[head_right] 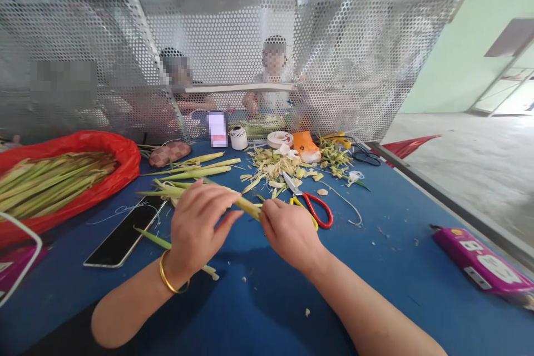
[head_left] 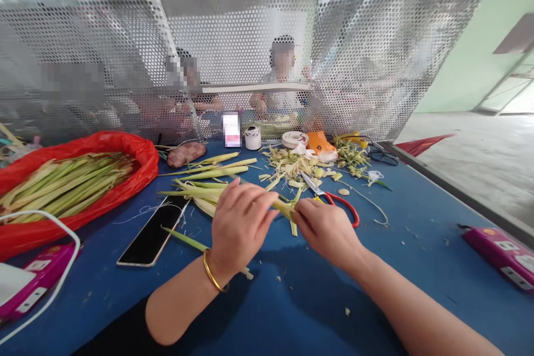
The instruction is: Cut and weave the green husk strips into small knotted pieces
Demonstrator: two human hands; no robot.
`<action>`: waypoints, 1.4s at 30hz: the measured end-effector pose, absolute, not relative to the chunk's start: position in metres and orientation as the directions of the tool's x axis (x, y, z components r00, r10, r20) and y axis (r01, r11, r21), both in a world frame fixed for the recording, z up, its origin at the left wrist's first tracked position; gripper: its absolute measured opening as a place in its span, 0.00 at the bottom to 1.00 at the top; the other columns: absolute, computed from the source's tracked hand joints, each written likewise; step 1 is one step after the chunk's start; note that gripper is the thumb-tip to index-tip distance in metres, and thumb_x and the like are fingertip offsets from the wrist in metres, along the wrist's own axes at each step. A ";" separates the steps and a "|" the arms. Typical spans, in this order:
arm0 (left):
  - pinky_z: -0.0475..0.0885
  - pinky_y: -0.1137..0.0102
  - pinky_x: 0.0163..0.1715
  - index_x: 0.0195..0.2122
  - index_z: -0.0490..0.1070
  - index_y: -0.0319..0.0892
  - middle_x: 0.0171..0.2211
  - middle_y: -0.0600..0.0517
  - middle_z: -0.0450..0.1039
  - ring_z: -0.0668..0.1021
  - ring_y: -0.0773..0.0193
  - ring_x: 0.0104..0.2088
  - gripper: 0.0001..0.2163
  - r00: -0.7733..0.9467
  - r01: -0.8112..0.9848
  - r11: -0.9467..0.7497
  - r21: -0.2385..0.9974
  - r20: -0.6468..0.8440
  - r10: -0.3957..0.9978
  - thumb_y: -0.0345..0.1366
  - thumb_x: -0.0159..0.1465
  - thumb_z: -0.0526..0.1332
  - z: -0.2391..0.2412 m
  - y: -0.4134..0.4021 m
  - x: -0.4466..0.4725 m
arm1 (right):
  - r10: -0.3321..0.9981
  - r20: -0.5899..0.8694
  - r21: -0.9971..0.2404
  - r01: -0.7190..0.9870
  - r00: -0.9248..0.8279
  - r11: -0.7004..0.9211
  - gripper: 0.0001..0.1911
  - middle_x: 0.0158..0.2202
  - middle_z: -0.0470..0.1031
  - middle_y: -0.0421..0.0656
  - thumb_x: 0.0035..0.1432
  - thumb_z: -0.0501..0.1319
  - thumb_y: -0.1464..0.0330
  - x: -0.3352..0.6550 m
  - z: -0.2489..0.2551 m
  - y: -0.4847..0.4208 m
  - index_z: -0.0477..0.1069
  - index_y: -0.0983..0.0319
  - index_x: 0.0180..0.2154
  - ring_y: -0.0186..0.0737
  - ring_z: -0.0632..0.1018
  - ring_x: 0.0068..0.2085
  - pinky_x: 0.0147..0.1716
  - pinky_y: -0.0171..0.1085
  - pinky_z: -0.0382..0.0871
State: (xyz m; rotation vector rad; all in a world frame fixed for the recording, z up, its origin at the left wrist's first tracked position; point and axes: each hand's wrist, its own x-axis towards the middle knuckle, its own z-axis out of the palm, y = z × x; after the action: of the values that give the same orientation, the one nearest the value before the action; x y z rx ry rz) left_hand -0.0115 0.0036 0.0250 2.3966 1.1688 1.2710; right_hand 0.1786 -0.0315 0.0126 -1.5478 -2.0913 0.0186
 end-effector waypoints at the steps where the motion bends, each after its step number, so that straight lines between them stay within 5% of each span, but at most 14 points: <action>1: 0.54 0.55 0.60 0.43 0.74 0.49 0.43 0.48 0.77 0.73 0.53 0.51 0.09 0.468 0.544 -0.727 0.419 0.567 0.677 0.38 0.62 0.61 0.027 0.005 -0.012 | 0.858 0.421 -0.207 0.889 -0.296 0.408 0.14 0.25 0.69 0.42 0.65 0.48 0.68 0.180 0.014 -0.032 0.65 0.62 0.28 0.34 0.65 0.23 0.24 0.35 0.49; 4: 0.59 0.57 0.55 0.39 0.77 0.48 0.34 0.48 0.78 0.77 0.54 0.42 0.10 0.627 0.520 -0.744 0.420 0.403 0.666 0.39 0.64 0.57 0.028 0.010 -0.011 | 0.777 0.446 0.012 0.871 -0.444 0.490 0.15 0.25 0.70 0.43 0.65 0.47 0.72 0.180 0.014 -0.035 0.68 0.63 0.29 0.35 0.66 0.24 0.26 0.37 0.50; 7: 0.66 0.67 0.38 0.37 0.77 0.48 0.30 0.48 0.78 0.77 0.58 0.32 0.11 0.563 0.517 -0.606 0.605 0.294 0.773 0.42 0.64 0.55 0.024 0.010 -0.006 | 0.766 0.481 0.042 0.884 -0.427 0.466 0.15 0.26 0.71 0.44 0.66 0.48 0.71 0.179 0.017 -0.034 0.69 0.63 0.29 0.36 0.68 0.25 0.26 0.37 0.50; 10: 0.63 0.71 0.25 0.27 0.75 0.45 0.18 0.53 0.71 0.71 0.65 0.19 0.15 0.498 0.477 -0.363 0.801 0.094 0.862 0.44 0.64 0.54 0.024 0.013 0.000 | 0.817 0.482 -0.145 0.892 -0.316 0.429 0.15 0.30 0.74 0.44 0.67 0.48 0.68 0.192 0.026 -0.029 0.70 0.61 0.34 0.37 0.72 0.29 0.28 0.35 0.55; 13: 0.60 0.73 0.21 0.26 0.72 0.42 0.20 0.54 0.72 0.66 0.69 0.16 0.12 0.421 0.387 -0.133 0.913 -0.046 0.906 0.42 0.60 0.56 0.029 0.023 0.007 | 0.934 0.350 -0.366 0.906 -0.078 0.213 0.12 0.38 0.76 0.44 0.67 0.47 0.67 0.223 0.034 -0.019 0.68 0.60 0.43 0.38 0.76 0.37 0.33 0.33 0.60; 15: 0.60 0.74 0.22 0.28 0.73 0.40 0.24 0.53 0.75 0.66 0.70 0.18 0.09 0.364 0.339 -0.075 0.938 -0.057 0.930 0.39 0.57 0.58 0.034 0.033 0.013 | 0.989 0.113 -0.270 0.961 0.097 -0.063 0.12 0.39 0.76 0.47 0.63 0.51 0.68 0.244 0.031 -0.013 0.66 0.60 0.47 0.42 0.77 0.38 0.32 0.35 0.61; 17: 0.59 0.75 0.21 0.27 0.73 0.40 0.24 0.52 0.75 0.66 0.71 0.19 0.07 0.304 0.309 -0.026 0.951 -0.073 0.950 0.37 0.54 0.59 0.038 0.043 0.019 | 0.992 0.008 -0.223 0.967 0.125 -0.120 0.13 0.35 0.76 0.51 0.55 0.59 0.69 0.256 0.021 -0.007 0.69 0.64 0.43 0.47 0.77 0.35 0.29 0.36 0.60; 23: 0.56 0.76 0.18 0.27 0.74 0.39 0.24 0.51 0.74 0.67 0.70 0.21 0.07 0.223 0.246 0.016 0.969 -0.073 0.972 0.37 0.50 0.62 0.038 0.060 0.034 | 0.983 -0.019 -0.216 0.960 0.180 -0.180 0.22 0.39 0.75 0.58 0.44 0.62 0.76 0.246 -0.004 0.004 0.69 0.68 0.45 0.52 0.78 0.38 0.30 0.38 0.62; 30: 0.55 0.76 0.17 0.23 0.72 0.40 0.20 0.53 0.71 0.67 0.71 0.19 0.06 0.129 0.217 0.016 0.976 -0.045 0.991 0.37 0.48 0.64 0.032 0.067 0.031 | 0.964 0.033 -0.428 0.875 0.263 -0.224 0.26 0.38 0.77 0.49 0.49 0.60 0.68 0.275 0.014 -0.002 0.69 0.63 0.52 0.48 0.77 0.37 0.32 0.39 0.65; 32: 0.55 0.76 0.17 0.22 0.72 0.40 0.19 0.54 0.70 0.66 0.71 0.18 0.06 0.101 0.216 0.010 0.976 -0.033 0.994 0.37 0.49 0.64 0.032 0.069 0.029 | 0.972 0.037 -0.564 0.808 0.230 -0.170 0.28 0.31 0.74 0.42 0.52 0.59 0.64 0.276 0.020 -0.006 0.65 0.61 0.56 0.40 0.74 0.27 0.27 0.37 0.64; 35: 0.55 0.75 0.17 0.23 0.72 0.39 0.18 0.54 0.69 0.65 0.71 0.17 0.06 0.069 0.210 -0.006 0.978 -0.009 0.998 0.37 0.52 0.62 0.032 0.071 0.026 | 0.990 0.023 -0.944 0.328 0.138 -0.023 0.35 0.26 0.65 0.35 0.49 0.62 0.59 0.264 0.024 -0.011 0.60 0.61 0.59 0.31 0.63 0.19 0.20 0.34 0.58; 37: 0.57 0.75 0.17 0.23 0.72 0.39 0.19 0.54 0.70 0.66 0.71 0.17 0.06 0.054 0.203 -0.020 0.979 0.009 0.998 0.36 0.52 0.61 0.031 0.072 0.025 | 0.998 0.014 -0.983 0.186 0.065 0.002 0.35 0.26 0.63 0.34 0.46 0.66 0.60 0.253 0.021 -0.012 0.62 0.61 0.55 0.30 0.62 0.21 0.21 0.32 0.58; 42: 0.59 0.75 0.20 0.22 0.71 0.39 0.20 0.54 0.71 0.66 0.72 0.17 0.07 0.044 0.190 -0.045 0.981 0.038 0.998 0.36 0.54 0.60 0.028 0.076 0.023 | 0.995 0.069 -0.926 0.367 -0.069 0.090 0.27 0.28 0.62 0.34 0.46 0.69 0.61 0.239 0.007 -0.011 0.65 0.57 0.48 0.34 0.66 0.30 0.31 0.33 0.63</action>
State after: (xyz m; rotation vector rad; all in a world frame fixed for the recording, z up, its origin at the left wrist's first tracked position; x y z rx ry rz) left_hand 0.0230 0.0759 0.0284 1.4000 1.2988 1.1130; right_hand 0.2393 -0.0115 0.0072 -1.3911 -1.5624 0.9846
